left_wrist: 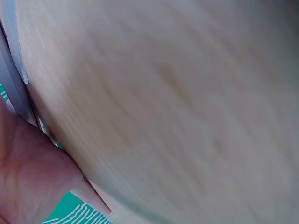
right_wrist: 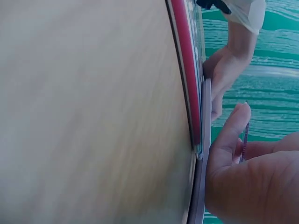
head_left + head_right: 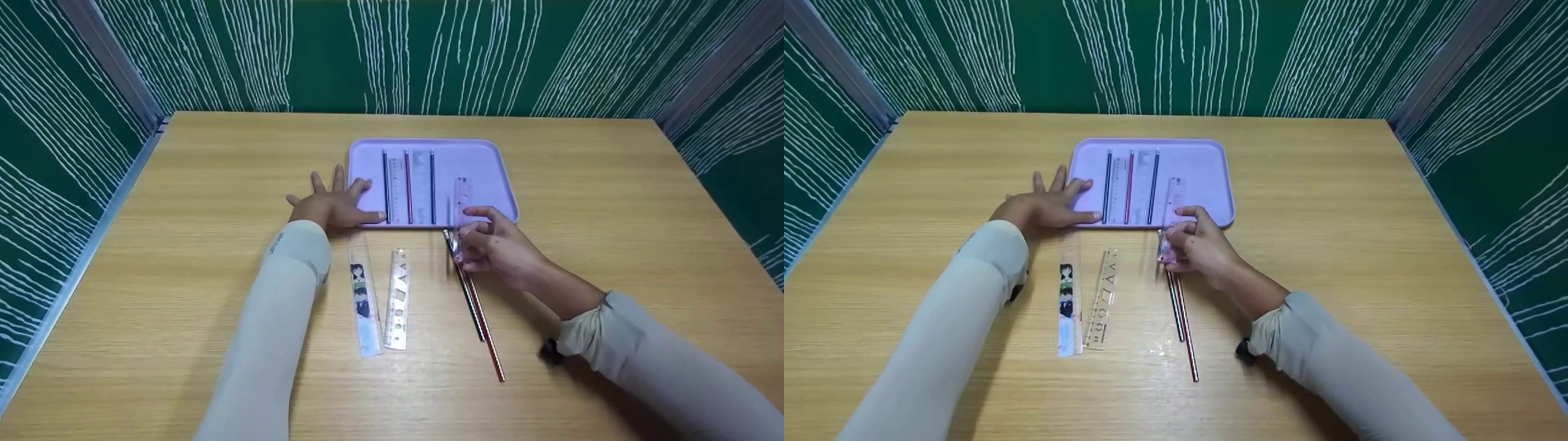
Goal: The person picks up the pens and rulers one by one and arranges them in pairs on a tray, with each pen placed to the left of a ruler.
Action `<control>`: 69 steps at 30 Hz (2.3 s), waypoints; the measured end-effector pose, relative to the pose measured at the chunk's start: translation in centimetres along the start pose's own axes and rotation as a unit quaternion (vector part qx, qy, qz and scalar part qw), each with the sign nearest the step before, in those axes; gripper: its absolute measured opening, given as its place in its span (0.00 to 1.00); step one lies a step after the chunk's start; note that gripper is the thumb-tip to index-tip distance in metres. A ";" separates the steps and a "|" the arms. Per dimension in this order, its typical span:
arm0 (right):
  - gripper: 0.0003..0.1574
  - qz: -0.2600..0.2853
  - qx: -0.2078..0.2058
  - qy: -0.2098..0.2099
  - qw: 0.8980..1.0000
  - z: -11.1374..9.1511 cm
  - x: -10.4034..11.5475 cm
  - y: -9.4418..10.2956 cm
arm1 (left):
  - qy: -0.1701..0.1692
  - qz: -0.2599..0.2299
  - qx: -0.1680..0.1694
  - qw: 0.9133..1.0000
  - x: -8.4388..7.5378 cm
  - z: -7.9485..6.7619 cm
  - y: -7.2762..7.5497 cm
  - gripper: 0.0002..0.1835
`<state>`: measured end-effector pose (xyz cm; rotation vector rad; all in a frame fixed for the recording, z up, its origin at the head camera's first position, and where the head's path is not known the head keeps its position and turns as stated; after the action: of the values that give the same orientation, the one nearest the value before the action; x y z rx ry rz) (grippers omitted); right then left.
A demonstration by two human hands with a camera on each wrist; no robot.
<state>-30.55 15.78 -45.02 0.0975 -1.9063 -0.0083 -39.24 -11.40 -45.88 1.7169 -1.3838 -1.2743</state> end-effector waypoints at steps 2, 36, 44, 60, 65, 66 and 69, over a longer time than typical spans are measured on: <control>0.34 0.001 -0.003 0.000 1.000 0.4 0.1 0.2 | -0.001 0.001 0.001 1.000 0.0 0.0 0.0 0.56; 0.34 -0.103 -0.048 0.023 0.993 5.2 2.9 1.9 | 0.005 -0.006 0.007 1.000 0.1 -0.1 0.0 0.55; 0.34 -0.116 -0.076 0.019 0.990 7.3 3.5 2.0 | 0.005 -0.003 0.005 1.000 0.1 -0.1 0.0 0.55; 0.31 -0.166 -0.082 0.033 0.982 8.9 3.2 0.6 | 0.007 0.003 0.006 1.000 0.0 -0.1 0.0 0.56; 0.31 -0.207 -0.097 0.067 0.971 8.8 3.7 0.5 | 0.008 -0.010 0.007 1.000 -0.1 0.0 0.1 0.55; 0.31 -0.227 -0.102 0.079 0.965 8.7 3.8 0.4 | 0.008 -0.010 0.006 1.000 -0.1 -0.1 0.1 0.55; 0.32 -0.297 -0.119 0.110 0.941 8.5 4.2 0.3 | 0.008 -0.005 0.004 1.000 0.0 0.0 0.1 0.55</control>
<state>-39.99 15.37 -43.90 0.4860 -1.5753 -0.6116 -39.26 -11.44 -45.74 1.7379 -1.3754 -1.2590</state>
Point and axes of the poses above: each hand's wrist, its own z-axis towards the middle knuckle, its own y-axis out of the back of the hand, x = y × z, the point moved 8 cm from there along z, towards the middle knuckle, and after that the axes turned 13 degrees about -x, right-handed, at the moved point
